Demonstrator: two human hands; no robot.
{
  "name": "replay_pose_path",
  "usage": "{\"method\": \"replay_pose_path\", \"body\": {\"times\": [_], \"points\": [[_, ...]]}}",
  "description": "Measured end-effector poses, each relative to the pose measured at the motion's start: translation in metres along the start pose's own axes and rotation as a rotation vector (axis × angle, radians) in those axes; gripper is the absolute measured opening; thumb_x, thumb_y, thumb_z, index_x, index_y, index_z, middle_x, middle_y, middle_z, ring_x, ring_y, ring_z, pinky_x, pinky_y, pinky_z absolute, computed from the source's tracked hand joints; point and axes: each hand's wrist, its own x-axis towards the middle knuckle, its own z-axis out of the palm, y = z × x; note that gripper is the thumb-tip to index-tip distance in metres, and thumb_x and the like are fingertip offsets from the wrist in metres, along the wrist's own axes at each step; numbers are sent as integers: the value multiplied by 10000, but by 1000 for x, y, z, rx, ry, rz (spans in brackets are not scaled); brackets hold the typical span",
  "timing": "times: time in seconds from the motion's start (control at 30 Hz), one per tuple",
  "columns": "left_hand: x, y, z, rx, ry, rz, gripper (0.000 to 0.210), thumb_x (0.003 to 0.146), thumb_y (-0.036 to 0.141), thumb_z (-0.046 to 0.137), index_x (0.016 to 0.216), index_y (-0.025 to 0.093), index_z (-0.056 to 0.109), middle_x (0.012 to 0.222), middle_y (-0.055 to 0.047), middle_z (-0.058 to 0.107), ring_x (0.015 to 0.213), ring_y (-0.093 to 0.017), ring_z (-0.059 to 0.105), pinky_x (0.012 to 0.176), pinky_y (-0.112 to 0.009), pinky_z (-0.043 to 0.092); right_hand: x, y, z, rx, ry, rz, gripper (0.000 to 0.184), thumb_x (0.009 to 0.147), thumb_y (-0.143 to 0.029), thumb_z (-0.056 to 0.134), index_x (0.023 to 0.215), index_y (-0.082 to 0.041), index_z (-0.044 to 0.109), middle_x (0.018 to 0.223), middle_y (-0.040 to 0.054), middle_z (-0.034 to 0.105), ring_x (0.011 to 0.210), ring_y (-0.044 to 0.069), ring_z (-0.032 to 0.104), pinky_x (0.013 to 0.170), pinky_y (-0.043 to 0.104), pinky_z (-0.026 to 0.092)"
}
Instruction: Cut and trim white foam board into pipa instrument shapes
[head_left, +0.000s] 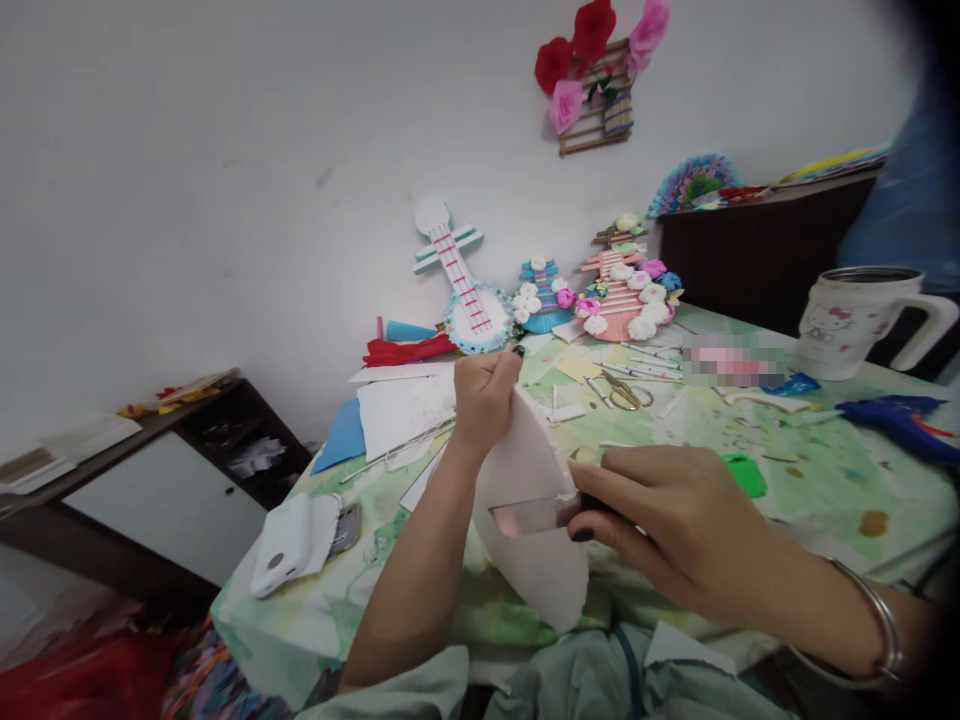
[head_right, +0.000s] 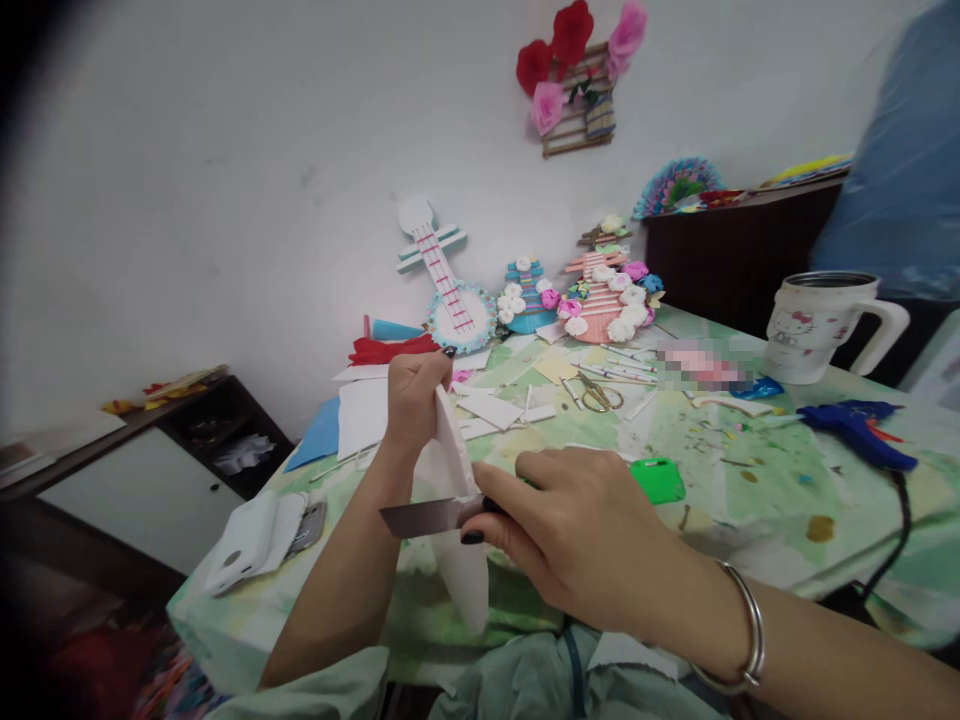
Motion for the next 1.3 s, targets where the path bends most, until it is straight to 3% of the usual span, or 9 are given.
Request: {"method": "replay_pose_path", "body": {"times": [0.23,0.4,0.57,1.03,1.3], "points": [[-1,1,-3,-50,-28,-24,420,786,282,494,426,186,300,447,46,215,457,-84,209,476,-285,148,-11,11,4,32,25,-11,262,944,-290,434,1149,-176,552,714,33,583,626,145,524,566,269,319],[-3,0,-3,-17,-14,-2,422,798,286,492,438,185,298,460,46,214,460,-84,218,484,-289,150,-11,12,5,45,44,-9,266,944,-292,435,1121,-154,579,701,41,587,609,148,526,555,273,341],[-5,-2,-1,68,37,77,432,817,305,495,460,186,284,483,46,207,477,-86,219,496,-295,155,-7,9,5,12,94,-20,276,939,-311,436,1100,-150,593,699,42,585,594,157,510,536,293,318],[-1,-2,-7,-23,21,35,450,809,298,501,447,190,255,468,51,196,455,-77,198,478,-289,137,-16,20,3,-30,34,19,260,953,-311,408,1105,-176,570,754,53,631,613,151,541,546,278,313],[-6,-2,1,99,34,80,455,832,325,486,461,191,261,477,47,204,469,-85,213,487,-295,157,-14,14,5,-17,38,19,250,955,-299,402,1093,-168,564,702,29,583,588,149,494,542,281,272]]}}
